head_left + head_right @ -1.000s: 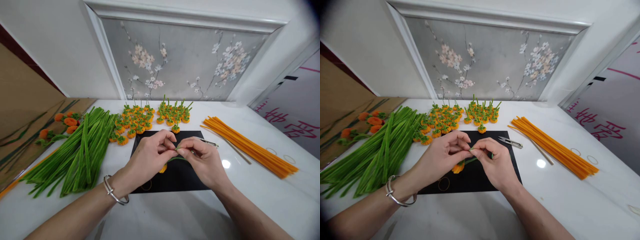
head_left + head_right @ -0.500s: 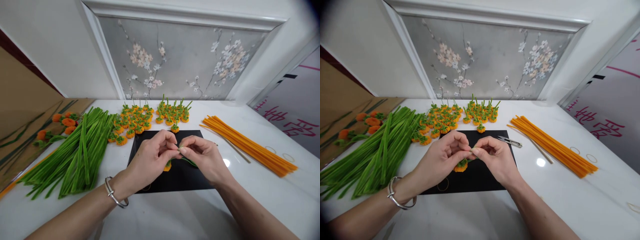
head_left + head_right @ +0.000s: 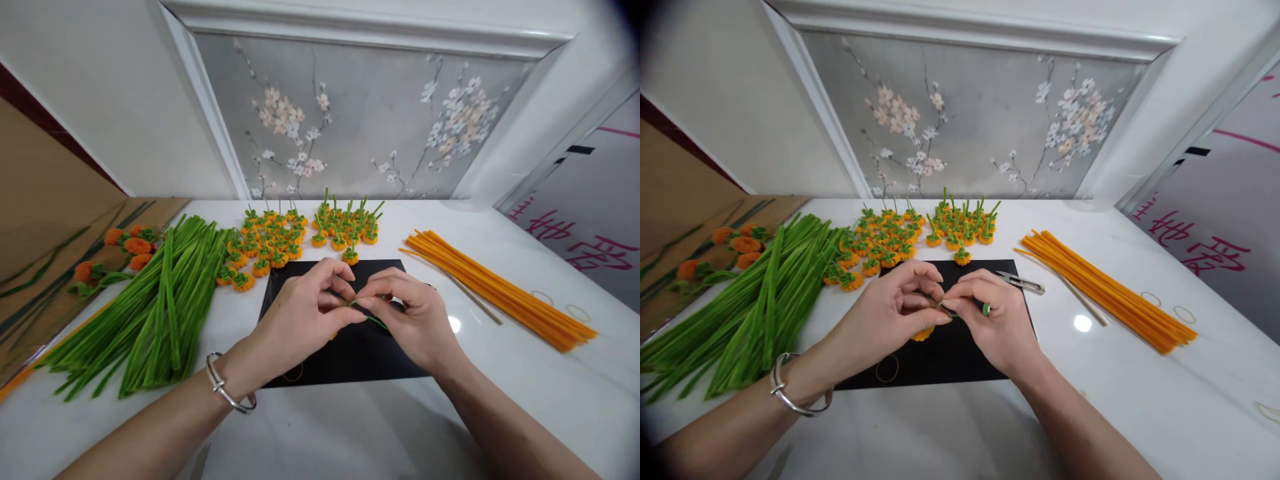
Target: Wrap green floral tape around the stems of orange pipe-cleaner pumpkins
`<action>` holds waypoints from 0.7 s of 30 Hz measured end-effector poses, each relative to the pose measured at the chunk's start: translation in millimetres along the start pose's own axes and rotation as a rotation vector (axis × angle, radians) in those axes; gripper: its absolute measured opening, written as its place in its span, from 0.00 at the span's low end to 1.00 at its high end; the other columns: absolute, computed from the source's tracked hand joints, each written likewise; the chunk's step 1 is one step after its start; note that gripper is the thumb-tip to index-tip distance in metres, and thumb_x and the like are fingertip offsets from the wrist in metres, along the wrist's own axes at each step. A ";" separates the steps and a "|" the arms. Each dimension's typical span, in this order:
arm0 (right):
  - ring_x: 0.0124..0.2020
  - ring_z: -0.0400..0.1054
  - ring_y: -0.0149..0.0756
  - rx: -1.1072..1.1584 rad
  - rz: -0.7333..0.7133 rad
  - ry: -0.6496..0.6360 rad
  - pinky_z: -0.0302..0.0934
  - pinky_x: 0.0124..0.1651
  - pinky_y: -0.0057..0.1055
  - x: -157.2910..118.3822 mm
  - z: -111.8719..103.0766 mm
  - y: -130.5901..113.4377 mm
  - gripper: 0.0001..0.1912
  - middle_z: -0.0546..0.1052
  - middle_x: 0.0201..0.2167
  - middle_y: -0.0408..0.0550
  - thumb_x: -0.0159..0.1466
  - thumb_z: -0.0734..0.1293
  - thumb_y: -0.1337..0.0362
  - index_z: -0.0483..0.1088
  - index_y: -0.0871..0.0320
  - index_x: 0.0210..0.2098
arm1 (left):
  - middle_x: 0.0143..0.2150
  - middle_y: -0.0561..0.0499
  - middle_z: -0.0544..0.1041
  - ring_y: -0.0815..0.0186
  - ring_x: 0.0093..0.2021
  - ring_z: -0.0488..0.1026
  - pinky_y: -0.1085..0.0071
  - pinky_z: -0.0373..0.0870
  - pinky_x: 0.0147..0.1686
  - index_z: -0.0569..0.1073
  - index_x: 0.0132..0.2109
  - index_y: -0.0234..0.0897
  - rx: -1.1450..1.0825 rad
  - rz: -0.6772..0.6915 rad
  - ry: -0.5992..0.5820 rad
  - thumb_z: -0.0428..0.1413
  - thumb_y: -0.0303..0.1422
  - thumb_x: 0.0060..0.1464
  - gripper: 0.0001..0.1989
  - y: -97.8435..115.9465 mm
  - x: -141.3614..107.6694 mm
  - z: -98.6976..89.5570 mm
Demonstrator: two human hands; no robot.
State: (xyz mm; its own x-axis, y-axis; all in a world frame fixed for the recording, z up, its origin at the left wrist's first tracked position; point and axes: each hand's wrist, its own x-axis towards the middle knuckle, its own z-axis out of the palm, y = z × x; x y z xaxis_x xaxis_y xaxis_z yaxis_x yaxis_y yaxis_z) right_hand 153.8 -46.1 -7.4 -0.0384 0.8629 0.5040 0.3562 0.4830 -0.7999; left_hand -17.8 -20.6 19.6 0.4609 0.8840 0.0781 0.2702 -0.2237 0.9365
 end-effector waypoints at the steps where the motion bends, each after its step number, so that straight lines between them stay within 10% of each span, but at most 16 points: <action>1: 0.31 0.68 0.29 -0.031 -0.029 -0.001 0.63 0.35 0.26 -0.5 0.0 -0.9 0.06 0.74 0.29 0.43 0.59 0.68 0.72 0.74 0.56 0.29 | 0.32 0.57 0.74 0.70 0.29 0.75 0.76 0.71 0.30 0.66 0.41 0.40 0.016 -0.003 0.017 0.61 0.30 0.48 0.14 0.7 0.0 0.1; 13: 0.33 0.69 0.30 0.061 -0.231 -0.176 0.65 0.38 0.28 1.2 -6.9 2.3 0.07 0.74 0.31 0.45 0.61 0.66 0.73 0.74 0.56 0.31 | 0.29 0.52 0.79 0.65 0.32 0.78 0.73 0.71 0.34 0.65 0.51 0.37 -0.243 -0.137 -0.361 0.59 0.28 0.50 0.20 7.6 4.3 -14.9; 21: 0.31 0.68 0.30 0.328 -0.101 -0.223 0.65 0.39 0.30 -1.0 -3.4 5.3 0.05 0.74 0.29 0.44 0.60 0.69 0.69 0.75 0.55 0.29 | 0.29 0.49 0.80 0.67 0.30 0.78 0.76 0.66 0.29 0.60 0.51 0.37 -0.409 -0.179 -0.558 0.54 0.26 0.57 0.16 0.9 6.1 -15.4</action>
State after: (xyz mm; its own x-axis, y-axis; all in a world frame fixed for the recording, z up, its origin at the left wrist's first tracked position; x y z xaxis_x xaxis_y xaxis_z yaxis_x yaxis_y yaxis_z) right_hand 158.9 -44.9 -11.0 -0.2719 0.8021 0.5317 0.0244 0.5581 -0.8294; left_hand -27.7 -9.1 26.2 0.8325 0.5261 -0.1734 0.0940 0.1742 0.9802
